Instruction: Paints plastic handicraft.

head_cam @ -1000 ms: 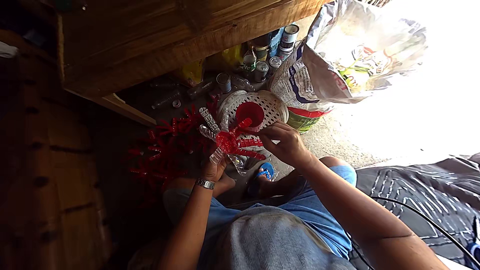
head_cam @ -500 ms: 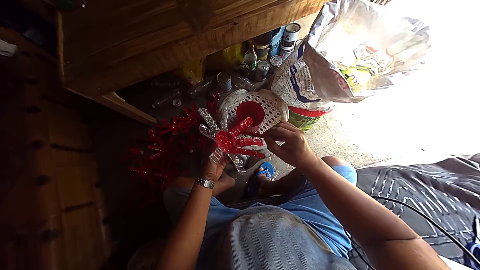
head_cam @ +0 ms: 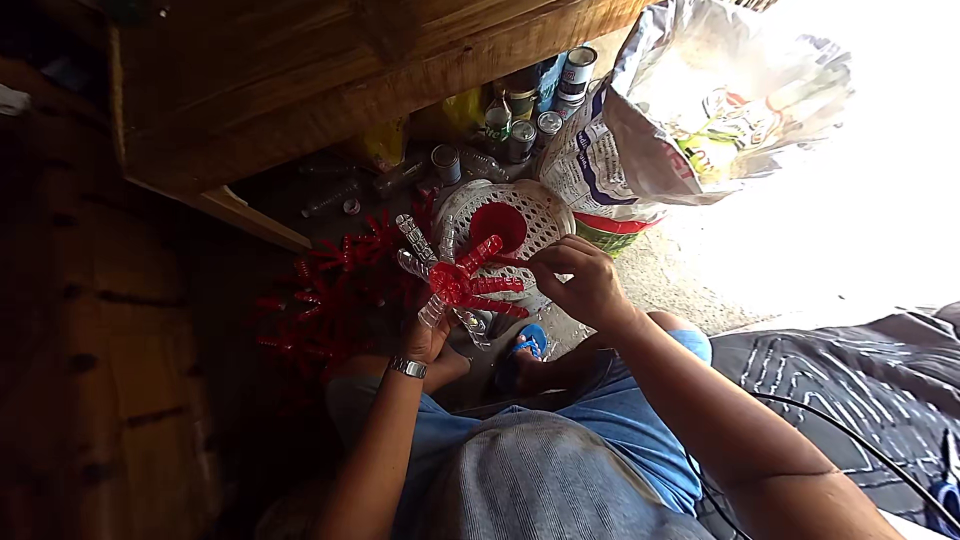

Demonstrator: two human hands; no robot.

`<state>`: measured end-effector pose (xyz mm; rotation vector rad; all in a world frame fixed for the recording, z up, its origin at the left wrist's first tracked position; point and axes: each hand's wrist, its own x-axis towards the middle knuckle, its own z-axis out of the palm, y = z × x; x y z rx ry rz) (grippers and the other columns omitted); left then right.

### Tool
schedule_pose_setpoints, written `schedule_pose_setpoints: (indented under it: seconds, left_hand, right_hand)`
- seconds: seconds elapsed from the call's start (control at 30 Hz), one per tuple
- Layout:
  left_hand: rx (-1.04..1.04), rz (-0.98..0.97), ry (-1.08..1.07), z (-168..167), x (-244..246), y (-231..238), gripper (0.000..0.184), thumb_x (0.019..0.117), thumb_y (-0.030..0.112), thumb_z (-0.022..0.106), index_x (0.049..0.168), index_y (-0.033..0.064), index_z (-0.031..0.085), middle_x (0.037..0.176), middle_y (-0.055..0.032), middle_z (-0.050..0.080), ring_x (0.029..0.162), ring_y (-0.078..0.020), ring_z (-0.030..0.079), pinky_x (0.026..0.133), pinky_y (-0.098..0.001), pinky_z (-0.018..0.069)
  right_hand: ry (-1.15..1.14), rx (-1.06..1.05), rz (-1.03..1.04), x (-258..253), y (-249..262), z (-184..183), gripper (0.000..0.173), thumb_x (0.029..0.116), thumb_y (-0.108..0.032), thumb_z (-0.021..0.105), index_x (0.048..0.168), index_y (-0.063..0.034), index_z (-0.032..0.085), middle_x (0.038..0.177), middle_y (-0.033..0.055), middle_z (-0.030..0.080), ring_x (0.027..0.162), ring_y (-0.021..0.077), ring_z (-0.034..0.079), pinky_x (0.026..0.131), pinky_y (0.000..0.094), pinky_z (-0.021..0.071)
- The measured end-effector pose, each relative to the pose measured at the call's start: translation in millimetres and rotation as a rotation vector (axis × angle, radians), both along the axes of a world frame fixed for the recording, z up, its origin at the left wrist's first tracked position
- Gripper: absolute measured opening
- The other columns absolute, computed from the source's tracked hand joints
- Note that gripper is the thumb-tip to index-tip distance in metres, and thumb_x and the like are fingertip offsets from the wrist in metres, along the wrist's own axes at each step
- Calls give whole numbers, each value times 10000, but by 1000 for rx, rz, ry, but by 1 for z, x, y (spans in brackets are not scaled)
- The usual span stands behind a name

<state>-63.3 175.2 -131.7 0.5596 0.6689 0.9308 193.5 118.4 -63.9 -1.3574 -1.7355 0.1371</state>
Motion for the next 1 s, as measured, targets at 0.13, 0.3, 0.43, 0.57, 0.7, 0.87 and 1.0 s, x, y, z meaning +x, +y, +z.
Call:
schedule_pose_setpoints:
  seconds: [0.13,0.3,0.43,0.57,0.7,0.87,1.0]
  left_hand:
    - [7,1,-21,2,-1,-1,536,698,390,910,1086,114,664,982,-84,738,867,-199,733,761,-365,622]
    - [22,3,-35,4,-2,-1,515,727,400,891,1088,111,663,992,-81,737,882,-184,731,780,-355,620]
    - [-2,10,-23,2,-4,-2,470,767,384,862,1087,105,660,985,-92,735,870,-197,729,773,-365,619]
    - [3,18,-25,1,-6,-4,490,739,393,879,1069,104,661,967,-87,737,855,-198,731,769,-367,620]
    - [11,5,-34,-1,-11,-5,435,797,341,842,1097,94,648,996,-92,734,892,-205,729,785,-378,619]
    - [-7,22,-7,-3,-12,-5,335,863,294,776,1087,80,650,984,-107,732,870,-213,726,777,-382,617]
    - [-15,23,-11,-4,-11,-4,343,858,310,780,1082,91,639,976,-95,729,858,-207,726,771,-377,618]
  right_hand:
    - [2,-3,-19,-1,10,5,161,939,-137,664,989,-28,772,892,66,716,821,110,679,742,238,587]
    - [21,-75,-22,2,16,-2,181,962,-169,664,1026,-38,771,923,67,729,823,116,687,765,261,589]
    - [19,-39,-25,2,7,3,153,930,-148,661,942,-34,763,853,55,697,788,96,659,720,231,568]
    - [38,-12,-40,3,8,8,158,929,-141,667,949,-18,764,869,70,706,793,100,676,727,232,585]
    - [36,-50,-22,1,17,4,173,957,-153,662,1005,-23,766,908,69,721,806,107,680,751,249,586]
    - [2,-80,4,1,13,-2,169,954,-165,658,995,-47,772,899,55,717,823,113,681,746,260,589]
    - [-8,-40,-11,4,6,5,148,923,-141,654,912,-45,766,852,51,701,803,104,667,730,240,573]
